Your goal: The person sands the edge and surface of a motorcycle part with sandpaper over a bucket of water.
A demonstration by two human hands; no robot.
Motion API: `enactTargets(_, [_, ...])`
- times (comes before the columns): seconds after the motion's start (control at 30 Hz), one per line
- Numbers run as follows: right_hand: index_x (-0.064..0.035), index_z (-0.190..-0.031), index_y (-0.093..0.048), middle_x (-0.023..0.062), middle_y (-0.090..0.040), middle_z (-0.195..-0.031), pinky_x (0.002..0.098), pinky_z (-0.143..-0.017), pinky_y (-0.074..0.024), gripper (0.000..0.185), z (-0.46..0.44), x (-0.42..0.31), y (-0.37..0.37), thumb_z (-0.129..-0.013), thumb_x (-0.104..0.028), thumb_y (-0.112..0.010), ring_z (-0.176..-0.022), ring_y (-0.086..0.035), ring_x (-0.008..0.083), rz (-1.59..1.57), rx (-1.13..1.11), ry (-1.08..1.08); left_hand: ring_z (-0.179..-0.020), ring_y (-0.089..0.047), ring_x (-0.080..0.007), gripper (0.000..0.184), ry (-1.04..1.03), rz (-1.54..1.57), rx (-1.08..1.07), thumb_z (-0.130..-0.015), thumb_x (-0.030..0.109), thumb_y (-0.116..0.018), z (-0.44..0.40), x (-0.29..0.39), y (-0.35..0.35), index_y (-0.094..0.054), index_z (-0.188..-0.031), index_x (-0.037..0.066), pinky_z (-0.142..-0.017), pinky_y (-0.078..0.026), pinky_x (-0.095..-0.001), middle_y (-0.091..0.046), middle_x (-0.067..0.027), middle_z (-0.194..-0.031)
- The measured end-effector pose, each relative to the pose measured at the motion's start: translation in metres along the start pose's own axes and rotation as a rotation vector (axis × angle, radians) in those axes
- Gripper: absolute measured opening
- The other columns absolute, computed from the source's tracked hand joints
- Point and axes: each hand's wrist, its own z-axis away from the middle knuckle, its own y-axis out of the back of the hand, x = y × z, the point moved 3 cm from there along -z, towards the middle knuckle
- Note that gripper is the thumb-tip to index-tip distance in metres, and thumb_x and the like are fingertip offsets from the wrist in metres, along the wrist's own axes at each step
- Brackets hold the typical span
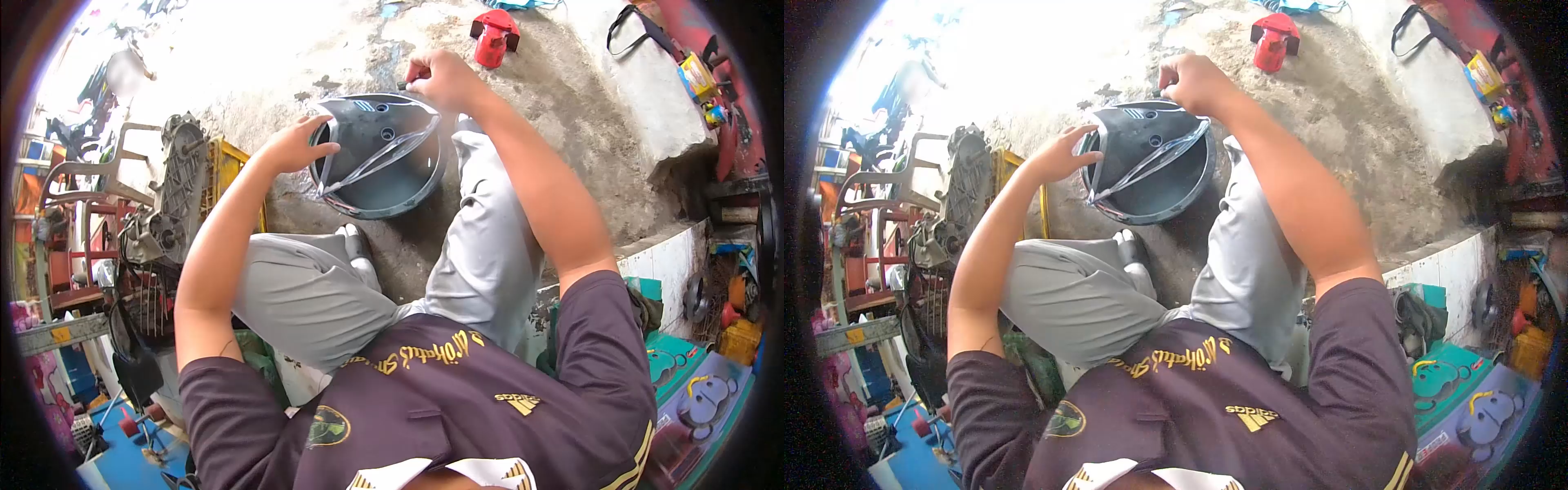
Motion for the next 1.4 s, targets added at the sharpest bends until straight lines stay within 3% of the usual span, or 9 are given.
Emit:
enactTargets(0.13, [0.0005,-0.097,-0.072,0.0114,-0.076,-0.087,0.0353,-0.077,-0.0545,0.013,0.002,0.007,0.008,-0.088,-0.008,-0.076,-0.082,-0.070,0.0174,-0.039,-0.138,0.014,-0.146,-0.052,-0.0403,0.077,-0.076,-0.062,0.043,-0.096,0.051,-0.076,0.025,0.008,0.008,-0.050,-0.161,0.017,-0.121,-0.044,-0.0486,-0.052,-0.0219,-0.159])
enactTargets(0.37, [-0.0004,-0.108,-0.072,0.0100,-0.075,-0.097,0.0350,-0.084,-0.0541,0.019,0.005,0.034,0.023,-0.090,-0.007,-0.075,-0.090,-0.068,0.0171,0.083,-0.166,-0.081,-0.144,-0.053,-0.0414,0.076,-0.150,0.003,0.218,-0.095,0.050,-0.078,-0.027,0.002,0.000,-0.052,-0.159,0.019,-0.119,-0.045,-0.0482,-0.052,-0.0211,-0.158])
enactTargets(0.57, [-0.0024,-0.124,-0.069,0.0093,-0.075,-0.102,0.0362,-0.087,-0.0545,0.032,-0.017,0.065,-0.005,-0.092,-0.004,-0.072,-0.092,-0.069,0.0193,0.047,-0.214,-0.160,-0.151,-0.045,-0.0367,0.077,-0.289,-0.238,0.291,-0.092,0.060,-0.077,-0.102,0.013,-0.036,-0.053,-0.158,0.028,-0.118,-0.040,-0.0646,-0.051,-0.0153,-0.160])
enactTargets(0.67, [-0.0025,-0.123,-0.070,0.0090,-0.075,-0.101,0.0370,-0.086,-0.0546,0.033,-0.019,0.062,-0.021,-0.090,-0.002,-0.072,-0.092,-0.070,0.0199,0.088,-0.279,-0.163,-0.150,-0.045,-0.0398,0.075,-0.336,-0.222,0.228,-0.091,0.054,-0.079,-0.113,0.038,-0.037,-0.055,-0.157,0.027,-0.121,-0.039,-0.0615,-0.050,-0.0162,-0.161])
enactTargets(0.83, [-0.0033,-0.118,-0.073,0.0130,-0.075,-0.099,0.0375,-0.086,-0.0565,0.033,-0.023,0.086,-0.038,-0.085,-0.001,-0.070,-0.091,-0.071,0.0247,0.253,-0.357,-0.137,-0.153,-0.043,-0.0371,0.077,-0.283,-0.285,0.118,-0.091,0.059,-0.078,-0.121,0.026,-0.049,-0.055,-0.158,0.030,-0.118,-0.037,-0.0699,-0.049,-0.0135,-0.163])
enactTargets(0.93, [-0.0065,-0.100,-0.080,0.0182,-0.077,-0.102,0.0435,-0.085,-0.0584,0.026,-0.017,0.095,-0.051,-0.079,0.002,-0.068,-0.094,-0.074,0.0356,0.327,-0.283,-0.011,-0.156,-0.038,-0.0385,0.081,-0.205,-0.312,0.084,-0.090,0.061,-0.077,-0.122,0.007,-0.051,-0.050,-0.162,0.034,-0.118,-0.036,-0.0722,-0.043,-0.0129,-0.168])
enactTargets(1.13, [-0.0043,-0.102,-0.076,0.0178,-0.074,-0.099,0.0451,-0.087,-0.0572,0.024,0.004,0.102,-0.084,-0.081,0.003,-0.067,-0.097,-0.072,0.0378,0.269,-0.395,0.119,-0.162,-0.025,-0.0456,0.095,-0.070,-0.387,-0.019,-0.089,0.066,-0.076,-0.118,-0.005,-0.060,-0.031,-0.170,0.041,-0.119,-0.034,-0.0762,-0.027,-0.0126,-0.179])
enactTargets(1.17, [-0.0030,-0.103,-0.074,0.0170,-0.073,-0.098,0.0442,-0.087,-0.0571,0.023,0.009,0.101,-0.086,-0.082,0.005,-0.066,-0.097,-0.071,0.0384,0.311,-0.404,0.213,-0.162,-0.025,-0.0456,0.095,-0.069,-0.387,-0.016,-0.089,0.066,-0.076,-0.118,-0.005,-0.061,-0.031,-0.170,0.041,-0.119,-0.034,-0.0762,-0.027,-0.0126,-0.179])
enactTargets(1.4, [-0.0042,-0.103,-0.073,0.0153,-0.071,-0.105,0.0474,-0.090,-0.0561,0.021,0.016,0.090,-0.106,-0.083,0.002,-0.070,-0.103,-0.070,0.0395,0.176,-0.501,0.150,-0.163,-0.023,-0.0449,0.097,-0.145,-0.343,0.009,-0.089,0.069,-0.074,-0.126,0.007,-0.062,-0.029,-0.171,0.041,-0.120,-0.031,-0.0778,-0.028,-0.0138,-0.178])
